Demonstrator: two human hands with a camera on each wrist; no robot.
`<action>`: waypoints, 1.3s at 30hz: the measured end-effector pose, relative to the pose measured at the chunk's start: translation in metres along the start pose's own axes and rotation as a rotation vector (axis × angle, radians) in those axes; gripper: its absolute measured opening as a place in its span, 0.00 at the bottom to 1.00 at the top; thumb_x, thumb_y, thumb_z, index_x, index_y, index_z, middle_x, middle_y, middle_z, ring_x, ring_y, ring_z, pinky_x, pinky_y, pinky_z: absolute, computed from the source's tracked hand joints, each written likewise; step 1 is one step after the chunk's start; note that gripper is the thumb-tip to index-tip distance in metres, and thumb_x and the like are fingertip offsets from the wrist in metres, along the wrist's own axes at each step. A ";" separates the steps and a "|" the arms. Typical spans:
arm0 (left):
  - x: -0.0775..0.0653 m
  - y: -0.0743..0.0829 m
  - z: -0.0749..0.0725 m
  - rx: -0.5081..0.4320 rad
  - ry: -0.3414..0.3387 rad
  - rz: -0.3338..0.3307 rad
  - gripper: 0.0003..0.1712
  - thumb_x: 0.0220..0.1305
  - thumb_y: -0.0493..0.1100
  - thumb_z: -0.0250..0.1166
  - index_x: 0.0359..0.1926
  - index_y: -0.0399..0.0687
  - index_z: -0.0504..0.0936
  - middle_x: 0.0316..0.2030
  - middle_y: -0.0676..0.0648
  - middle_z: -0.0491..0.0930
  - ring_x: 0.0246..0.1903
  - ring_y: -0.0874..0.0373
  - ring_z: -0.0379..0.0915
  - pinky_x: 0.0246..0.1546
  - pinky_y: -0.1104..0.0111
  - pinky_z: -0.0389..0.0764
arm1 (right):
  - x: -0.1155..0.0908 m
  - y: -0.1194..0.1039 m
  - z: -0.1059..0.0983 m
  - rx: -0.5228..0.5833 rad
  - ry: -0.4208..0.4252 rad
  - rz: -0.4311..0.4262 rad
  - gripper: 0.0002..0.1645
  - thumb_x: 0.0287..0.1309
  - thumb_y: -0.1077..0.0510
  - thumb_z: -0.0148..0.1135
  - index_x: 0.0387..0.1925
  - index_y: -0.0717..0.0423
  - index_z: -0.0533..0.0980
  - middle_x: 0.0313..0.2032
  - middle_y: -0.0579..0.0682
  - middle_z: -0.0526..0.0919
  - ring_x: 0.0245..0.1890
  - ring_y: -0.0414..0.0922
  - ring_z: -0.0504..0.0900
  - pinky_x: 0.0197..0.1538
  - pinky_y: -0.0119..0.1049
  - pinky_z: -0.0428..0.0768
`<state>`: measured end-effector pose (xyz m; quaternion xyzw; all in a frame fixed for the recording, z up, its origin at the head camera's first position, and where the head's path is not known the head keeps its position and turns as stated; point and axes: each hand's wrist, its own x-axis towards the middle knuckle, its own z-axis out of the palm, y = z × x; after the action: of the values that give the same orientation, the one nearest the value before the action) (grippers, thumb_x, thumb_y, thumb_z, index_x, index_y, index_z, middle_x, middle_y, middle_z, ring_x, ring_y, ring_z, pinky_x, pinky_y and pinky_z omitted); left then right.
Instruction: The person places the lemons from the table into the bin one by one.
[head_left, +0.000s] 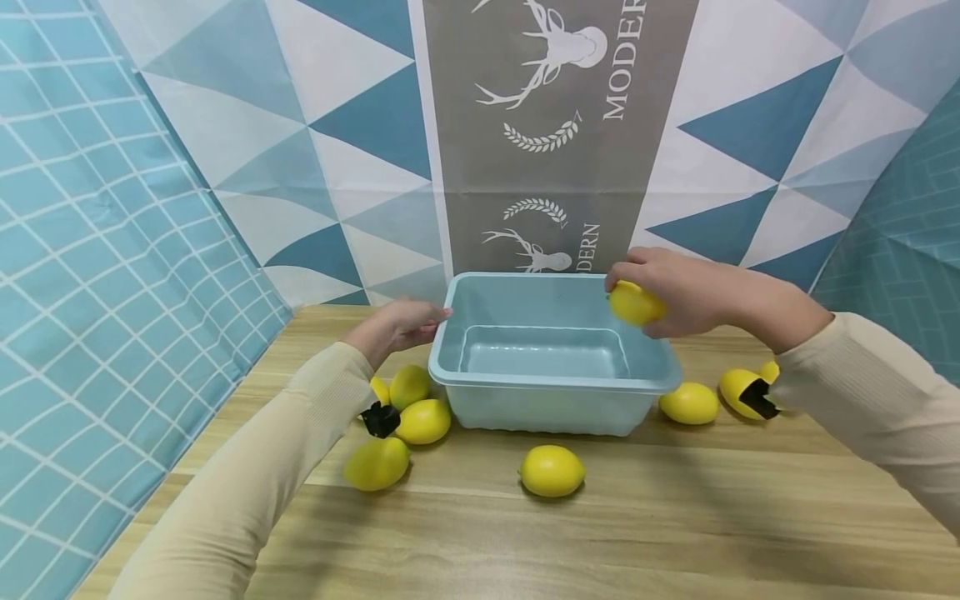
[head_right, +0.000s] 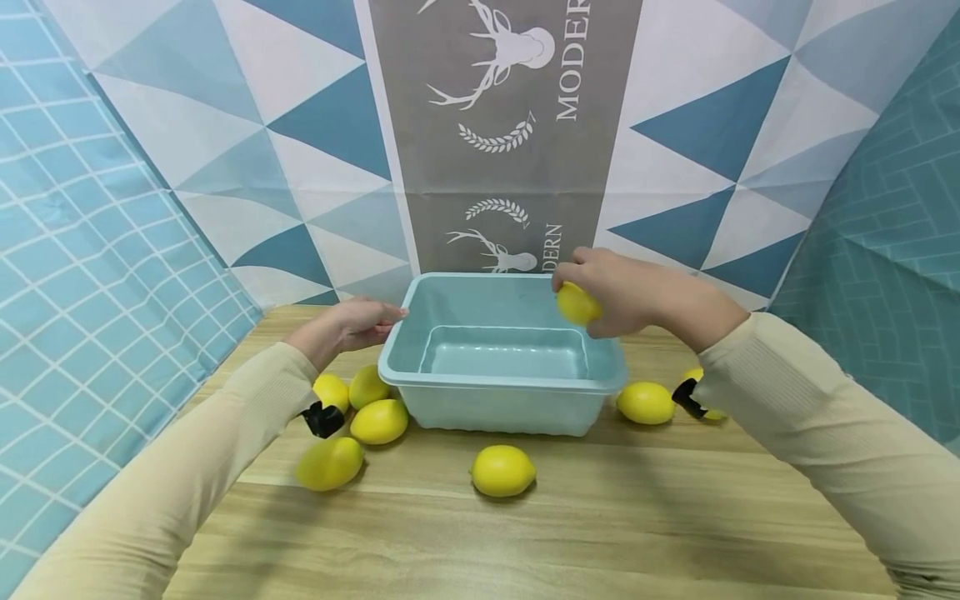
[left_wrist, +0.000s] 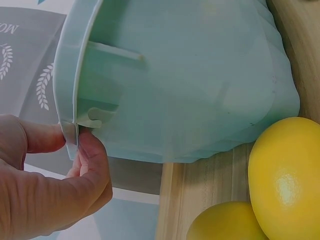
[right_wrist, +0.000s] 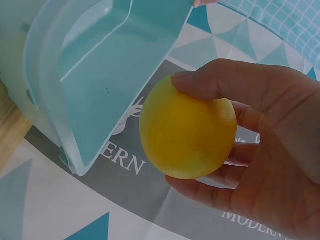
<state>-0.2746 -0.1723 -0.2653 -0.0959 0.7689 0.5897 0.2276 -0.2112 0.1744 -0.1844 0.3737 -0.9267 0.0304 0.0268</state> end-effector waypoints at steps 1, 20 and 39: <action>0.000 0.000 0.000 0.003 0.000 0.002 0.30 0.71 0.40 0.53 0.69 0.33 0.56 0.47 0.47 0.67 0.35 0.64 0.68 0.44 0.78 0.79 | 0.001 0.000 0.000 0.005 -0.004 0.001 0.33 0.37 0.67 0.75 0.48 0.50 0.74 0.45 0.53 0.76 0.44 0.49 0.73 0.47 0.48 0.80; -0.002 -0.001 -0.001 0.032 0.027 -0.002 0.31 0.70 0.40 0.55 0.68 0.34 0.57 0.48 0.46 0.67 0.38 0.61 0.68 0.44 0.77 0.79 | 0.037 -0.004 0.013 0.005 -0.097 0.001 0.32 0.40 0.65 0.74 0.50 0.53 0.73 0.44 0.55 0.75 0.43 0.51 0.73 0.47 0.49 0.81; -0.003 0.000 0.000 0.057 0.048 0.004 0.29 0.70 0.41 0.56 0.67 0.33 0.61 0.47 0.45 0.68 0.36 0.61 0.68 0.36 0.80 0.79 | 0.072 0.010 0.021 0.045 -0.134 0.010 0.31 0.42 0.66 0.71 0.51 0.55 0.72 0.47 0.58 0.75 0.46 0.52 0.72 0.48 0.50 0.80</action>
<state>-0.2715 -0.1726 -0.2641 -0.1022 0.7908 0.5655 0.2106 -0.2701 0.1305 -0.2001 0.3709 -0.9273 0.0262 -0.0439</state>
